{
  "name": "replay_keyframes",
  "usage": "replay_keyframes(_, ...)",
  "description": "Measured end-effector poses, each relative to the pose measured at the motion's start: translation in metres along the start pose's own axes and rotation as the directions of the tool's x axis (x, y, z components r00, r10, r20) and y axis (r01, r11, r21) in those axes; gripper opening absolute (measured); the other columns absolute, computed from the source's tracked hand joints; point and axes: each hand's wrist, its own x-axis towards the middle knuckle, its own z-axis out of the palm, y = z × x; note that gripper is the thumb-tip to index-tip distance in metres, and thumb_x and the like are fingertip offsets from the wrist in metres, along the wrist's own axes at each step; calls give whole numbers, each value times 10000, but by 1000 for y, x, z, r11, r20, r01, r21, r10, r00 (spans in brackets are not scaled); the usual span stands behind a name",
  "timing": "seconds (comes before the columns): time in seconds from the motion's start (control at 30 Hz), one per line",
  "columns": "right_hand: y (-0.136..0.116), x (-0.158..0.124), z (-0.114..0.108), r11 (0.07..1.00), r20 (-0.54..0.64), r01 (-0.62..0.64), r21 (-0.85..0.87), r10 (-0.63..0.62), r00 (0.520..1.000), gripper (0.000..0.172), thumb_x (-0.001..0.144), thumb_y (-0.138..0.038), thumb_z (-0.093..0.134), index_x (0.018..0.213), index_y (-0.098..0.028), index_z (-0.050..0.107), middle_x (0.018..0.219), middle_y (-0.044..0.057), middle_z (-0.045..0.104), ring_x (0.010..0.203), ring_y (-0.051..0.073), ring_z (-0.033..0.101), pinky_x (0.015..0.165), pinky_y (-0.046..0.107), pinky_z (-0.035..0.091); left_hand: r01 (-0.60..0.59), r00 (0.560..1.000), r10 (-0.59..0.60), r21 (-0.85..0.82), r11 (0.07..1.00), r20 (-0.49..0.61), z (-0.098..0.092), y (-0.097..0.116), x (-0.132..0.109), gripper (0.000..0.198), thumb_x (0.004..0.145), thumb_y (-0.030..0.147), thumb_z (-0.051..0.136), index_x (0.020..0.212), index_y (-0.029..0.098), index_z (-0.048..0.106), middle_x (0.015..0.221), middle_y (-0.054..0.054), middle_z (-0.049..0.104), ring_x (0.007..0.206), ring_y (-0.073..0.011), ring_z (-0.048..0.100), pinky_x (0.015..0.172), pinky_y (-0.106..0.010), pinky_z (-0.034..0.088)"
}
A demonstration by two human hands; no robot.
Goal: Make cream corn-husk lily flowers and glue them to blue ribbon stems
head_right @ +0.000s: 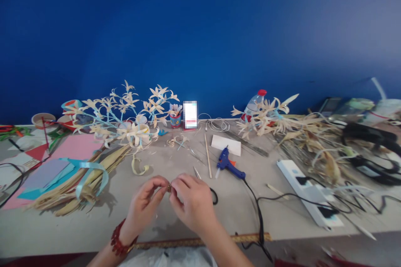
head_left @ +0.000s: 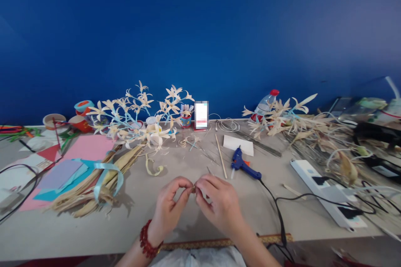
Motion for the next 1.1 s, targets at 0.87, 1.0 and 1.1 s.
replay_keyframes(0.87, 1, -1, 2, 996, 54, 60, -59, -57, 997, 103, 804, -109, 504, 782, -198, 550, 769, 20, 609, 656, 154, 528, 610, 247, 355, 167, 985, -158, -141, 976, 72, 3, 9, 2, 174, 925, 292, 497, 825, 178, 584, 755, -11, 586, 727, -146, 554, 671, -238, 433)
replay_keyframes(1.0, 3, -2, 1, 997, 88, 65, -48, -61, 994, 96, 798, -110, 512, 785, -197, 548, 773, 22, 611, 662, 157, 530, 612, 253, 357, 222, 974, -204, -250, 943, 95, 5, 8, 4, 172, 912, 297, 515, 809, 173, 574, 729, -7, 562, 709, -147, 538, 665, -243, 434)
replay_keyframes(1.1, 3, -2, 1, 997, 89, 61, -39, -57, 994, 97, 800, -108, 515, 802, -197, 553, 779, 26, 616, 667, 161, 534, 613, 257, 360, 228, 973, -214, -242, 943, 81, 5, 8, 4, 172, 902, 305, 532, 806, 170, 578, 727, -9, 562, 703, -146, 533, 657, -242, 429)
